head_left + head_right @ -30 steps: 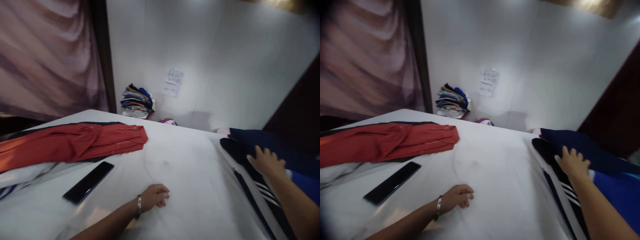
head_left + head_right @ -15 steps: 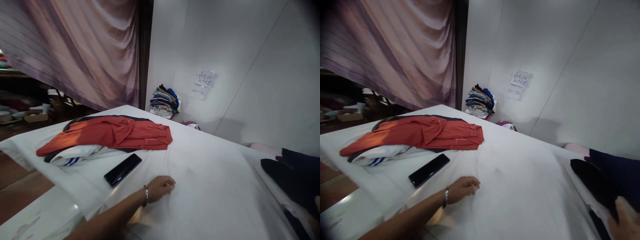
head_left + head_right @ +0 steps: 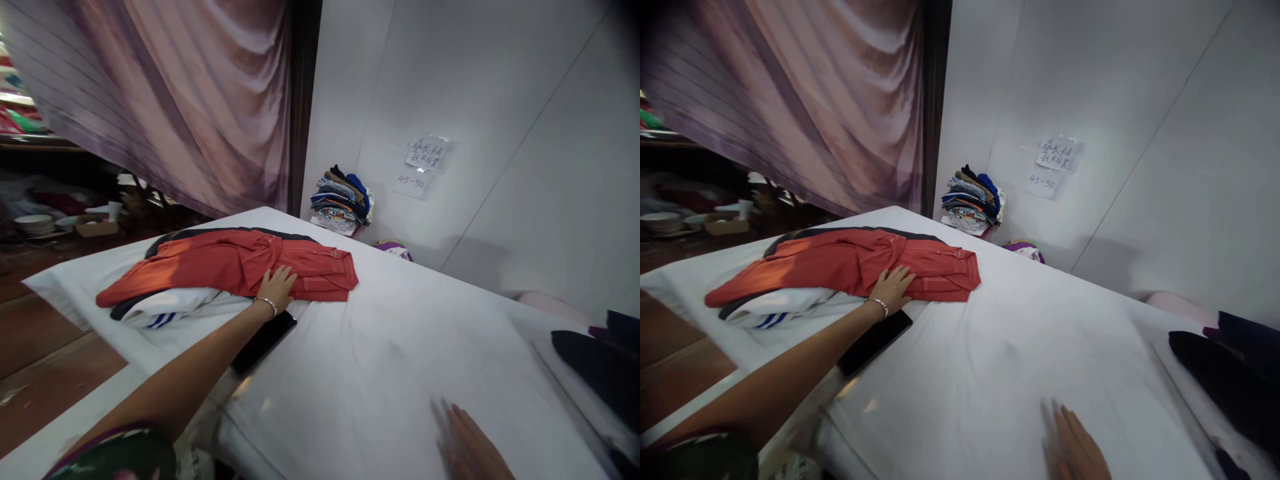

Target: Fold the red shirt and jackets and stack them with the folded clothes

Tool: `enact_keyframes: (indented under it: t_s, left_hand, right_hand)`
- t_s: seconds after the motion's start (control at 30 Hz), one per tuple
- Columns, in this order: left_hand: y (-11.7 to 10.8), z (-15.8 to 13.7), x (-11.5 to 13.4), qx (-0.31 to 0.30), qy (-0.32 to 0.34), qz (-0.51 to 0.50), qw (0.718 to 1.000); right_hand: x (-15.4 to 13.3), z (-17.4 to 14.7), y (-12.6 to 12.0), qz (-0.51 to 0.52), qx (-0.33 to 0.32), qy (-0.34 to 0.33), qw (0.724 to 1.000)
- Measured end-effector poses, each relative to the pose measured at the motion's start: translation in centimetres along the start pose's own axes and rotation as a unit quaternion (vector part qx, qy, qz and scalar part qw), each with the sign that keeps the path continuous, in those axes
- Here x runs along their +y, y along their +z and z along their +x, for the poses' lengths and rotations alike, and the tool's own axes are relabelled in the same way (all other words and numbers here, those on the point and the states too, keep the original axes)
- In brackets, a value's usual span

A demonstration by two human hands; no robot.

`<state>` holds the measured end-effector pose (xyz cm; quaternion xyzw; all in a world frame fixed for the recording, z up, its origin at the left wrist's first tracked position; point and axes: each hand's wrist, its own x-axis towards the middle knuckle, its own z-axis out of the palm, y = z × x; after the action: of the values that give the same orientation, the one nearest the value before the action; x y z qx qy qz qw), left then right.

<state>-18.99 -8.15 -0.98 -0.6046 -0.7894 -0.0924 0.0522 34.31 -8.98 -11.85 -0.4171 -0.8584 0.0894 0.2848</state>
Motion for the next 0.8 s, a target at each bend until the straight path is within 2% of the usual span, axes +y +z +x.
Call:
enact_keyframes:
  t_s: [0.1,0.2,0.3,0.4,0.53,0.67,0.8]
  left_hand:
    - [0.9,1.9,-1.5,-0.033,-0.008,0.032,0.999]
    - [1.4,3.3,-3.1,-0.072,-0.018,0.035,0.997]
    - [1.4,4.1,-4.6,-0.090,-0.001,0.028,0.996]
    - [1.3,4.4,-5.4,-0.090,0.013,0.017,0.996]
    - [1.4,4.3,-5.1,-0.063,0.009,0.011,0.998]
    - [1.0,4.4,-4.0,-0.031,-0.029,0.010,0.999]
    - [-2.0,6.7,-3.0,-0.025,-0.093,0.009,0.995]
  right_hand:
    - [-2.6,1.6,1.1,-0.012,-0.038,-0.053,0.998]
    - [-4.1,2.6,3.3,-0.038,-0.039,-0.072,0.996]
    - [-4.2,2.6,5.2,-0.064,-0.019,-0.082,0.994]
    - [-3.7,2.2,5.8,-0.066,-0.019,-0.091,0.994]
    - [-3.7,2.1,5.5,-0.066,-0.018,-0.085,0.994]
    - [-4.3,2.4,5.2,-0.055,-0.020,-0.067,0.996]
    - [-5.0,2.6,4.9,-0.035,-0.019,-0.049,0.998]
